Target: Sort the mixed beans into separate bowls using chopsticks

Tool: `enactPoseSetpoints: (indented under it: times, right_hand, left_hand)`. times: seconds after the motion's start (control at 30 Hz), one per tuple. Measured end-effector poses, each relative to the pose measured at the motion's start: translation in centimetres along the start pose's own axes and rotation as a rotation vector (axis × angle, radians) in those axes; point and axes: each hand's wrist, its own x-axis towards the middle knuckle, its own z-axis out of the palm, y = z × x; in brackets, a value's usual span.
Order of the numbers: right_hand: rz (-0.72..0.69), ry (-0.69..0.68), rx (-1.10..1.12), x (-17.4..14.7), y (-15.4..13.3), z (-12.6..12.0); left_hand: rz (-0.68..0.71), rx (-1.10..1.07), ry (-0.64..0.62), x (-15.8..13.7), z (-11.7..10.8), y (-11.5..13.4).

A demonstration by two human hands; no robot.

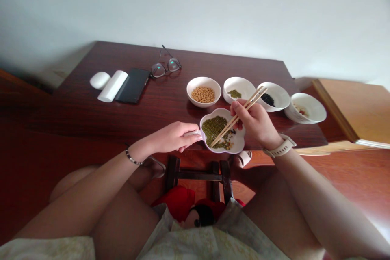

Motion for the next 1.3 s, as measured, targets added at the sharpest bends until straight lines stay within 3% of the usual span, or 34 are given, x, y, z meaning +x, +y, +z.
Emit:
enactPoseSetpoints:
  times: [1.3]
  right_hand:
    - [0.025,0.070,0.175,-1.0,-0.5,-1.9]
  left_hand:
    - [-0.002,-0.017,0.004,0.0,0.1,0.2]
